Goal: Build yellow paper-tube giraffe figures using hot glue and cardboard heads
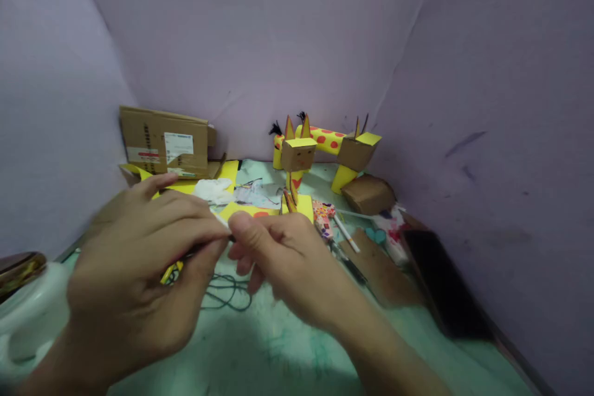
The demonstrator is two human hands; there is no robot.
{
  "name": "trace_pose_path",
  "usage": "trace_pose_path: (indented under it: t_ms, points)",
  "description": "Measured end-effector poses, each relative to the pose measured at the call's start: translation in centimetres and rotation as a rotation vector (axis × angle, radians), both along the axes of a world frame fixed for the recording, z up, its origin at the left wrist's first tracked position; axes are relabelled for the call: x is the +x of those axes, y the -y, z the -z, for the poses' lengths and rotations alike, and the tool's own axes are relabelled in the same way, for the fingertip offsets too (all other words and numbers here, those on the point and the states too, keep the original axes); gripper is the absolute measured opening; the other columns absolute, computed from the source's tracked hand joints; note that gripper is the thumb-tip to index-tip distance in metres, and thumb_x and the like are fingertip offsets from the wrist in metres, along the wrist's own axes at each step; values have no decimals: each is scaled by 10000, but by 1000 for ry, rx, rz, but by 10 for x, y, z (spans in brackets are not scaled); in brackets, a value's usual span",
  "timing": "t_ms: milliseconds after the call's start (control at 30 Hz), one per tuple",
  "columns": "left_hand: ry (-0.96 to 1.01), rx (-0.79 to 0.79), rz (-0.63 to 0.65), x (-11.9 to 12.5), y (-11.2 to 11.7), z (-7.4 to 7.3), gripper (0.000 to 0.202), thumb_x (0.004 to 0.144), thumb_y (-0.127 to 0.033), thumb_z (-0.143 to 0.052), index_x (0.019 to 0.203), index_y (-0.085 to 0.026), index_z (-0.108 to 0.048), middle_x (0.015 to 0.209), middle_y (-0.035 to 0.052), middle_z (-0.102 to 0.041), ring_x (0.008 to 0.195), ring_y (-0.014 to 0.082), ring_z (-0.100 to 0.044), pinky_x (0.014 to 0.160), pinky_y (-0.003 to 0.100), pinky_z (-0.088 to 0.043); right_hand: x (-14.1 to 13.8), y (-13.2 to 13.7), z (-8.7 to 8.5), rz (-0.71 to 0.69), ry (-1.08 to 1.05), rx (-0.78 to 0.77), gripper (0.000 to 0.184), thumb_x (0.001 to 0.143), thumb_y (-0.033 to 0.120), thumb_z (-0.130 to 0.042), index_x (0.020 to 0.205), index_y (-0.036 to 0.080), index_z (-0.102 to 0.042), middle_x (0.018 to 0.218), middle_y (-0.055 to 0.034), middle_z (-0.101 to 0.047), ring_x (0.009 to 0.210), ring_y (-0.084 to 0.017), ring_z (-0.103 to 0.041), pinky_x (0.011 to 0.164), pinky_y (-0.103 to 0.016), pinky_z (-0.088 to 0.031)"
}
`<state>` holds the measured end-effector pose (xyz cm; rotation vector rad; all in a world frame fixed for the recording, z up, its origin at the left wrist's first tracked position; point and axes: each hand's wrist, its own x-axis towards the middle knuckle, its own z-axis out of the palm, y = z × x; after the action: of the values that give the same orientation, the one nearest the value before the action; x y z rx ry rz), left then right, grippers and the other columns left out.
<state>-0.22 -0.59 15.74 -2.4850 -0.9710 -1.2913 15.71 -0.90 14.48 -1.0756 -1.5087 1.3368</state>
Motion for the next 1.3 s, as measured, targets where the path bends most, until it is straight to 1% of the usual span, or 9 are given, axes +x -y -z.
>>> trace_pose_path:
  t_ms: [167,400,567,700,767,833,933,1067,1300]
  points:
    - [-64,17,1,2,0,4,125,717,-112,-541,651,-181,-622,639,5,-627,662,154,-569,957,471,-363,-6,1,-2,47,76,78,408,864,428,-486,560,157,-502,413,58,-428,343,-37,-403,309,-122,-276]
    - [-84,41,-34,-1,-7,3,134,709,-126,-551,609,-190,-613,620,2,-637,641,158,-587,961,458,-360,-2,2,-5,61,86,162,288,817,312,-569,581,153,-531,470,59,-448,386,-39,-415,330,-131,-294]
    - [14,-115,14,-2,-10,2,150,726,-137,-552,600,-196,-608,606,-29,-633,602,126,-571,944,396,-385,-4,2,-5,122,102,336,151,781,183,-596,638,138,-610,486,49,-511,412,-49,-450,371,-150,-352]
    - [135,-403,60,-7,-15,0,179,739,-187,-562,565,-197,-602,559,-44,-601,561,115,-550,690,283,-467,-6,1,-1,222,171,550,83,733,136,-647,650,141,-646,537,31,-581,467,-64,-495,423,-170,-394]
    - [185,-535,79,-11,-18,-1,160,725,-203,-579,569,-198,-615,562,-40,-605,563,118,-554,570,241,-445,-7,0,3,284,187,629,14,715,150,-678,705,148,-668,576,22,-613,493,-75,-522,446,-182,-418]
    - [208,-604,92,-13,-20,-1,142,714,-205,-586,580,-200,-632,564,-40,-610,569,118,-559,533,222,-428,-6,-1,5,309,216,701,80,709,152,-690,787,165,-684,638,13,-648,523,-84,-547,473,-196,-441]
    - [204,-628,98,-13,-21,0,144,712,-197,-580,585,-203,-647,558,-42,-611,570,114,-558,528,208,-420,-3,-3,5,269,294,803,134,734,115,-656,833,199,-692,705,7,-677,570,-90,-575,511,-207,-458]
    - [191,-640,91,-10,-20,-1,152,709,-195,-574,581,-203,-655,560,-41,-618,563,108,-555,529,199,-419,0,-3,3,209,329,851,114,733,125,-664,812,201,-692,683,12,-673,559,-87,-574,505,-205,-450]
    - [189,-653,88,-6,-18,-3,164,698,-196,-578,549,-189,-645,502,-55,-592,495,74,-515,462,161,-376,-3,-2,5,269,388,935,39,731,108,-642,727,133,-671,605,12,-618,510,-64,-525,471,-193,-401]
